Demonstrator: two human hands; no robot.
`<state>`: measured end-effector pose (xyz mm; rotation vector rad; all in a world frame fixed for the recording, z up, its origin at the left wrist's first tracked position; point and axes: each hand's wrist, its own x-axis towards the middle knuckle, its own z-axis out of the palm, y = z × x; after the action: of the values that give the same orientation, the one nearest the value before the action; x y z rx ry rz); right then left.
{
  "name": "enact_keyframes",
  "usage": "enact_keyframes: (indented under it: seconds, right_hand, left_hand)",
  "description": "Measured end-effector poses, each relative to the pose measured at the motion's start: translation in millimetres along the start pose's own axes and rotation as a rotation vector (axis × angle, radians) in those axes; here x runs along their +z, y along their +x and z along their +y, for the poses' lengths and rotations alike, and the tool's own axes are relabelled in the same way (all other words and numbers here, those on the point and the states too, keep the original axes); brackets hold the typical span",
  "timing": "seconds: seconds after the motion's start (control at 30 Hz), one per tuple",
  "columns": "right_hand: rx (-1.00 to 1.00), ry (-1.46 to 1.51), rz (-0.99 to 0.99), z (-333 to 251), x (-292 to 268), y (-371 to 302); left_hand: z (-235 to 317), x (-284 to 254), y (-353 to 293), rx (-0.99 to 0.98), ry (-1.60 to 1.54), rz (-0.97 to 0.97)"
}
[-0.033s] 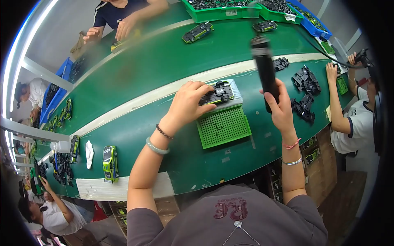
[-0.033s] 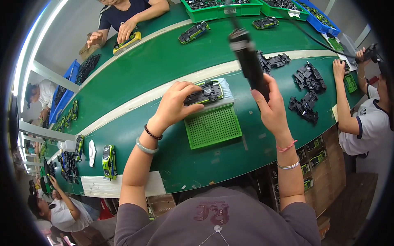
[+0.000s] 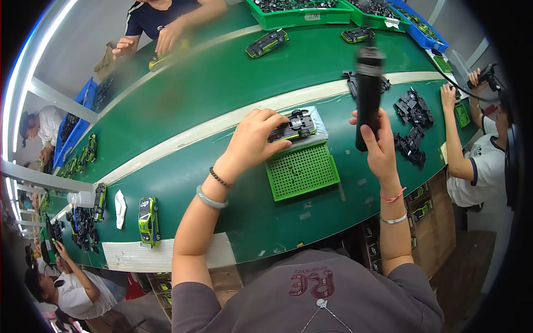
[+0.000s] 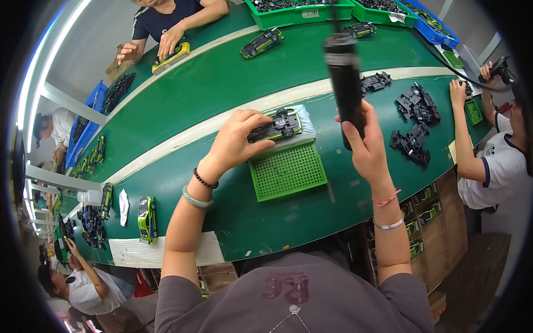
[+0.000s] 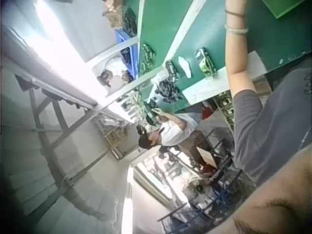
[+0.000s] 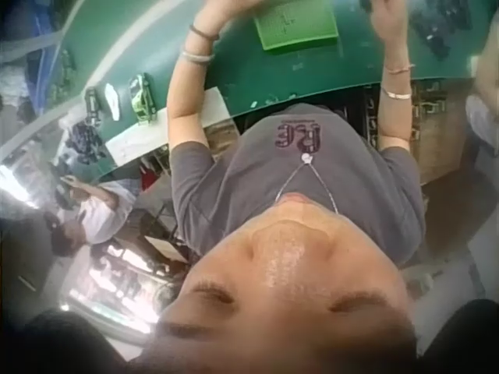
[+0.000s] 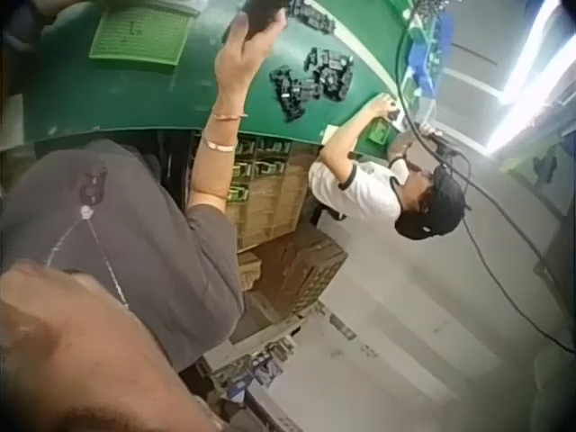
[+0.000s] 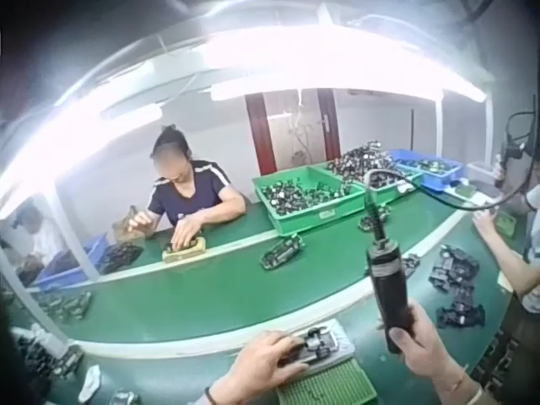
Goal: The person assembles toy cars on an assembly line by fastening components together with an electric screwdriver, then places the completed toy cars into a storage tray.
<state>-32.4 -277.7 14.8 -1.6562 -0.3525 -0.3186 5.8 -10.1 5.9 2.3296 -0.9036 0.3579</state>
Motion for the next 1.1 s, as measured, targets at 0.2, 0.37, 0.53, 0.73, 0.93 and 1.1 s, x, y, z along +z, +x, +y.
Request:
enact_keyframes:
  seconds: [0.2, 0.37, 0.53, 0.73, 0.93, 1.1]
  right_hand:
    - [-0.112, 0.11, 0.048, 16, 11, -15]
    - [-0.168, 0.172, 0.114, 24, 15, -16]
    - [0.002, 0.259, 0.175, 22, 25, -13]
    - [0.012, 0.252, 0.173, 30, 22, -14]
    - [-0.04, 0.306, 0.196, 30, 25, -14]
    - [-0.177, 0.473, 0.265, -2, 39, -1]
  left_hand:
    - [-4, -2, 1, 0.004, -0.039, -0.038]
    - [-7, 1, -5, 0.007, -0.049, -0.02]
    - [-8, 0, -8, -0.012, -0.051, -0.023]
    - [29, -9, -6, 0.173, 0.135, -0.096]
    - [49, 1, -15, 0.219, 0.231, -0.264]
    - [42, -13, -11, 0.118, 0.233, -0.213]
